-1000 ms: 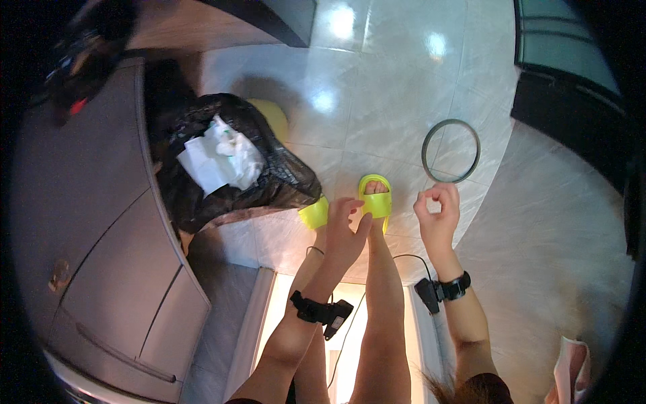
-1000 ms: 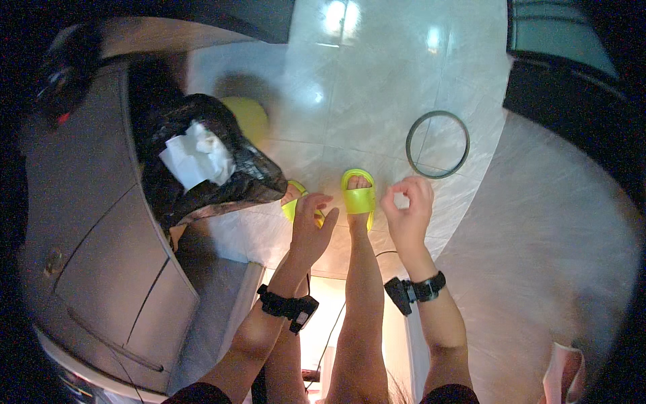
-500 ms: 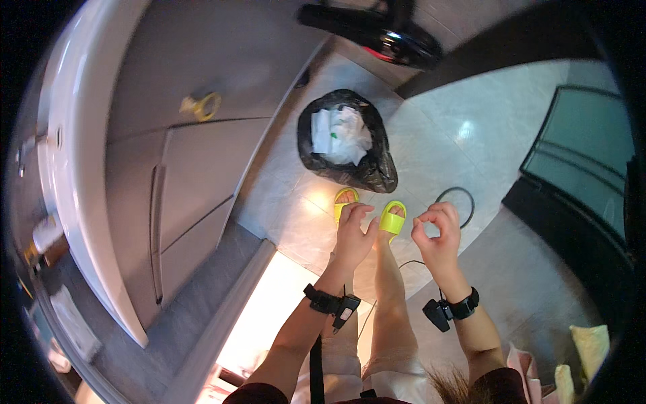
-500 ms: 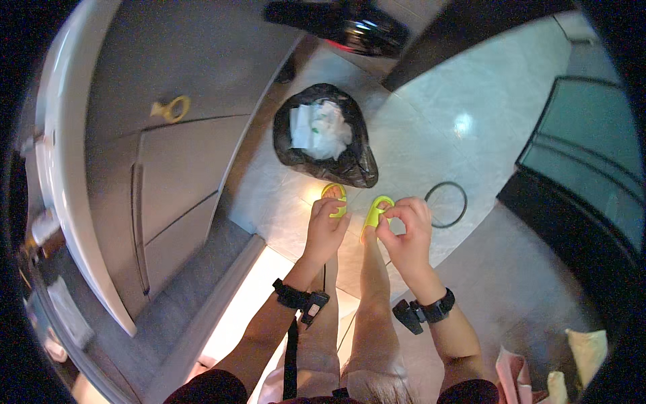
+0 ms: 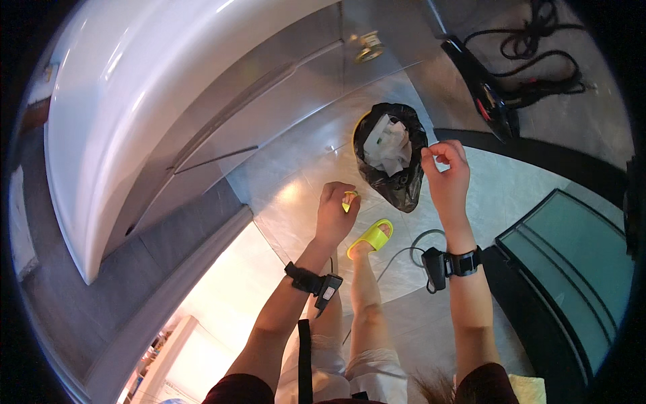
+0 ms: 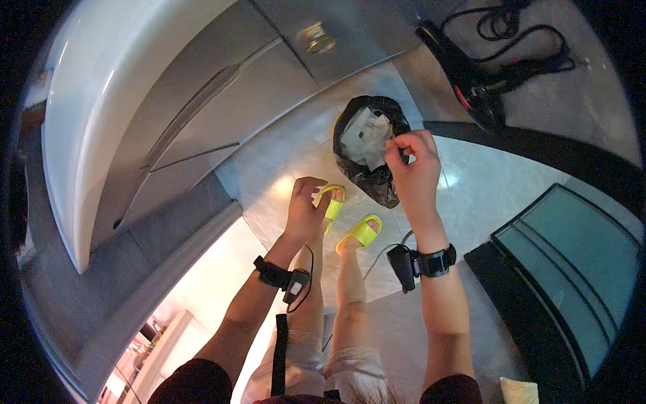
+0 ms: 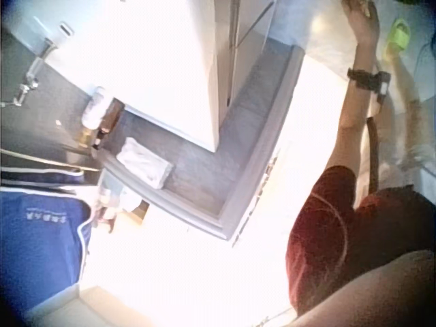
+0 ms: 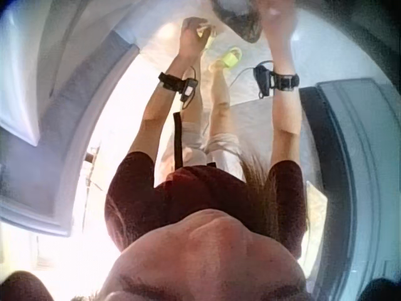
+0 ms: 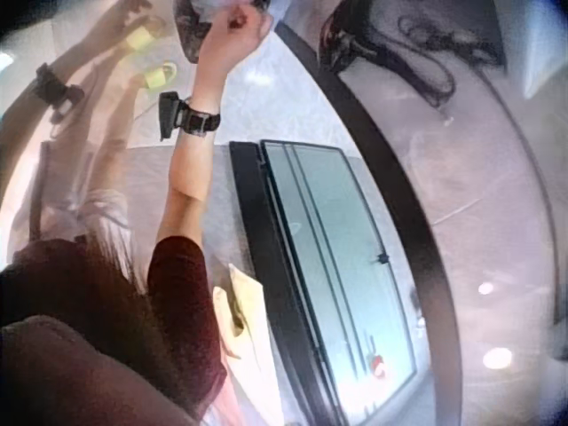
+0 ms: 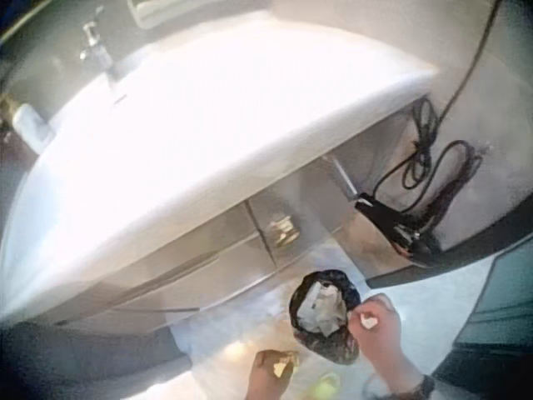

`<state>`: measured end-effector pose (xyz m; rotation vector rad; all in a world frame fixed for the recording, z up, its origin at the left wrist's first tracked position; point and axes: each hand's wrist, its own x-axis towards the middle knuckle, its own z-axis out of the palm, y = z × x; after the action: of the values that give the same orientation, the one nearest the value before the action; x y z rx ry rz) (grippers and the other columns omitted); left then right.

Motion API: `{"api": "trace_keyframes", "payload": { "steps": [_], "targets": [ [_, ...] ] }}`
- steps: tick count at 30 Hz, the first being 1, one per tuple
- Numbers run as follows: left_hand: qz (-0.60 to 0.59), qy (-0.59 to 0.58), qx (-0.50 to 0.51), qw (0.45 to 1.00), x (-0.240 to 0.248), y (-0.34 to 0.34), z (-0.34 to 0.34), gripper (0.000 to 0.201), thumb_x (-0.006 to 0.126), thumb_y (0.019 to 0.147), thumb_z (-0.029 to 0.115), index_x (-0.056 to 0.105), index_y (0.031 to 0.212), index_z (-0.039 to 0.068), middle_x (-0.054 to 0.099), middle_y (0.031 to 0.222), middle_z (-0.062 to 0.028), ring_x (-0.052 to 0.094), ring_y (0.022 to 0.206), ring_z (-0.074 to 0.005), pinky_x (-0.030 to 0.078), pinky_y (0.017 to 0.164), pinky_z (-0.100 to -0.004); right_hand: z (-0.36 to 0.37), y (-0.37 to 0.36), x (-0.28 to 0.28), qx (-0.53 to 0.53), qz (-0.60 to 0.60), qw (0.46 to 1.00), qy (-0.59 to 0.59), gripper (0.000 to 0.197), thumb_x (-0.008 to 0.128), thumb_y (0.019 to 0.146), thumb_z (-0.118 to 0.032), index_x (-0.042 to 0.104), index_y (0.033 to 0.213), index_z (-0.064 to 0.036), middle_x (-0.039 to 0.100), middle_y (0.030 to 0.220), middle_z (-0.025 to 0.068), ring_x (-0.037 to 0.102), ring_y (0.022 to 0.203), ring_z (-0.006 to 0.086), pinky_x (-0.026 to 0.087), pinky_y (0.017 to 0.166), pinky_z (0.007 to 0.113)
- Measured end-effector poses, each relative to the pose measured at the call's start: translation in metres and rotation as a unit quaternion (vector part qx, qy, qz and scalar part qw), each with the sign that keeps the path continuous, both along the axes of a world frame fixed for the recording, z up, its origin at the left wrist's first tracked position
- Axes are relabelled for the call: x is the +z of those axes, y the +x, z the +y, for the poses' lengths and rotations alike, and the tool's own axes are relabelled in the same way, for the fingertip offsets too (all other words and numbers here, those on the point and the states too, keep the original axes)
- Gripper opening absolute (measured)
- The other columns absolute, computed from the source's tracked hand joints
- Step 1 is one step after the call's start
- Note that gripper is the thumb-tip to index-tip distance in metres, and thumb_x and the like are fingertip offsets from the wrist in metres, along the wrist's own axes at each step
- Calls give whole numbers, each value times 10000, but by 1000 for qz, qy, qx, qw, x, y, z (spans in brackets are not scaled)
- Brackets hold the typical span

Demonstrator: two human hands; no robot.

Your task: The person wipes the floor around a shower drain with a cloth, removes and replaces the drain cover, and then discards the used cloth into a trash bin before replacing the trash bag.

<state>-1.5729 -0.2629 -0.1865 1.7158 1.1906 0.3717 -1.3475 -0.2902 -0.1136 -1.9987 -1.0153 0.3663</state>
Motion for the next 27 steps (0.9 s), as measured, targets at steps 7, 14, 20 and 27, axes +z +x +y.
{"api": "trace_keyframes", "payload": {
  "steps": [7,14,20,27],
  "targets": [
    [0,-15,21,1000,-13,-9,-7,220,673,768,54,598,975,51,542,1000,-139,563,911,-310,481,794,-370,-11,11,-74,-5,64,997,-32,114,699,762,-53,601,814,-26,539,769,55,488,642,149,420,599,267],
    [27,-4,-3,1000,-20,-16,-14,233,676,783,67,593,998,34,547,1027,-143,576,892,-282,493,790,-353,-14,15,-108,25,96,992,-79,129,710,764,-82,594,795,-37,548,734,63,506,622,158,425,588,280],
    [37,-28,-5,999,-20,-14,-18,230,683,763,40,585,972,51,535,1041,-140,581,899,-305,503,789,-361,-27,15,-126,31,57,991,-117,160,676,819,-87,648,966,-30,616,772,53,561,675,118,453,626,254],
    [42,-33,-14,998,-24,-12,-16,226,681,767,39,585,971,45,538,1033,-137,580,896,-302,502,787,-362,-51,10,-137,1,89,982,-167,307,657,829,-96,636,1135,-72,638,937,72,584,730,145,473,690,274]
  ]
}}
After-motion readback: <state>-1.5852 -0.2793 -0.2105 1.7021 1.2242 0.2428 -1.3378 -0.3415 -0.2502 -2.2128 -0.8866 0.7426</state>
